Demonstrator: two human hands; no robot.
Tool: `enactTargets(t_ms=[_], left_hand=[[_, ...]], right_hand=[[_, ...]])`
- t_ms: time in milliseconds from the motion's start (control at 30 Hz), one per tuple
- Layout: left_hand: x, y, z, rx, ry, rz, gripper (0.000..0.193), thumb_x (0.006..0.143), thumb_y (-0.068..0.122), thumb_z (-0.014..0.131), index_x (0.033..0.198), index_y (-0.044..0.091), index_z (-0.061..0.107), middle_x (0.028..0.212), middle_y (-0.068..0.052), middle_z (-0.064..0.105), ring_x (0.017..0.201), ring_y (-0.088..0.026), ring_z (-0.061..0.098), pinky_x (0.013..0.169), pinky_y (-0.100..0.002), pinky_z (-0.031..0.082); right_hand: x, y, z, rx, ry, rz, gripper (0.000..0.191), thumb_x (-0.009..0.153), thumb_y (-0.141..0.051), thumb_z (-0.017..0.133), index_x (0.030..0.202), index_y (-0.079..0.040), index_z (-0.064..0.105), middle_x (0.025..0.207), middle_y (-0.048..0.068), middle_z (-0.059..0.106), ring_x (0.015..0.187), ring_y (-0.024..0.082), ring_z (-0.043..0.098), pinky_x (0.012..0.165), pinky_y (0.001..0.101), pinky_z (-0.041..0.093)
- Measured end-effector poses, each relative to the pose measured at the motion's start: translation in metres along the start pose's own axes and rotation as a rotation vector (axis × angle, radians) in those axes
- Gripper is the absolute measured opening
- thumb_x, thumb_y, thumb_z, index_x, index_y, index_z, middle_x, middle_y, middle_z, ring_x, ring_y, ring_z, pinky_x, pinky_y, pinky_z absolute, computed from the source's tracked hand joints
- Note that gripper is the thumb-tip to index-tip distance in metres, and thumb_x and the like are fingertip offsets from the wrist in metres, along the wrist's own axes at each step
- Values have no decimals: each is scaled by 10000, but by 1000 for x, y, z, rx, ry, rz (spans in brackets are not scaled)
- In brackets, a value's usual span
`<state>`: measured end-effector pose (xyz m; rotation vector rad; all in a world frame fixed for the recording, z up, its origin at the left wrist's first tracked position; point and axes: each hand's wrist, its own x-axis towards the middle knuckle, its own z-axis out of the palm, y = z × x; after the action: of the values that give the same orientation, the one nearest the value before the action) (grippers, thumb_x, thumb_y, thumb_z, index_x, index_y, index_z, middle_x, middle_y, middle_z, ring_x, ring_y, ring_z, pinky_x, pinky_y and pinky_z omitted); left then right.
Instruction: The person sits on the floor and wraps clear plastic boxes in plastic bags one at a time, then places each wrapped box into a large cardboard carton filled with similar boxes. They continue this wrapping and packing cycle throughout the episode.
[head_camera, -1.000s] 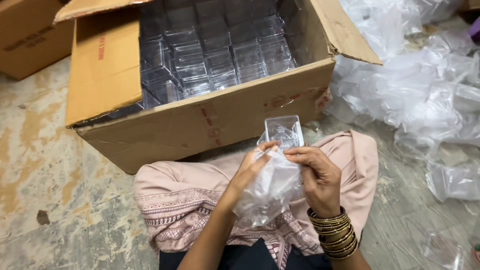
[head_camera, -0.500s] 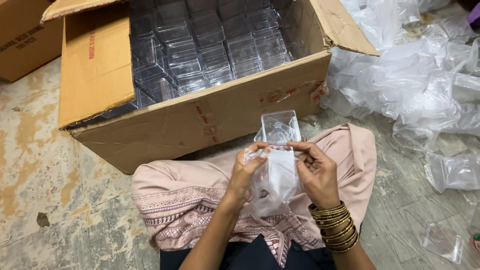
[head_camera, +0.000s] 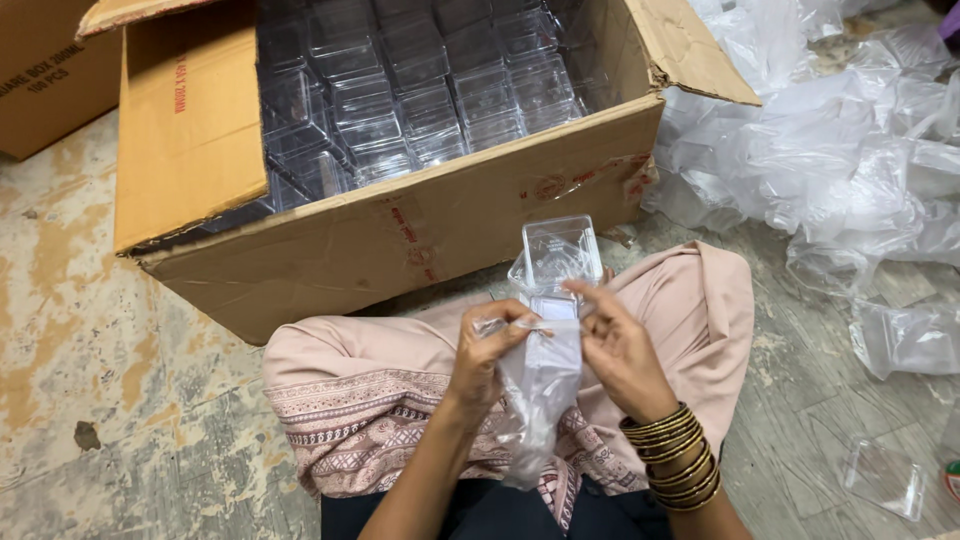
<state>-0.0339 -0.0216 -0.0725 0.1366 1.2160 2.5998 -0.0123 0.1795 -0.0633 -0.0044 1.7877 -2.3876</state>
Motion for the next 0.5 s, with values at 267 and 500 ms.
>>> enactTargets(t_ms=[267, 500], left_hand=[[-14, -3, 7, 227, -156, -230, 168, 942, 99, 686, 1064, -15, 698, 845, -51, 643, 714, -114, 605, 615, -242, 517], [0, 11, -6, 116, 110, -203, 278, 885, 52, 655, 1159, 10, 635, 883, -37, 568, 745, -99, 582, 622, -230, 540]], right_hand=[[-30, -10, -25, 253, -157, 119, 156, 916, -37, 564, 876, 13, 706, 718, 55, 671, 586, 99, 557, 542, 225, 457], [52, -72, -161, 37, 434, -347, 255, 1104, -80, 450, 887, -71, 584, 829, 70, 605, 655, 160, 539, 586, 307, 494]])
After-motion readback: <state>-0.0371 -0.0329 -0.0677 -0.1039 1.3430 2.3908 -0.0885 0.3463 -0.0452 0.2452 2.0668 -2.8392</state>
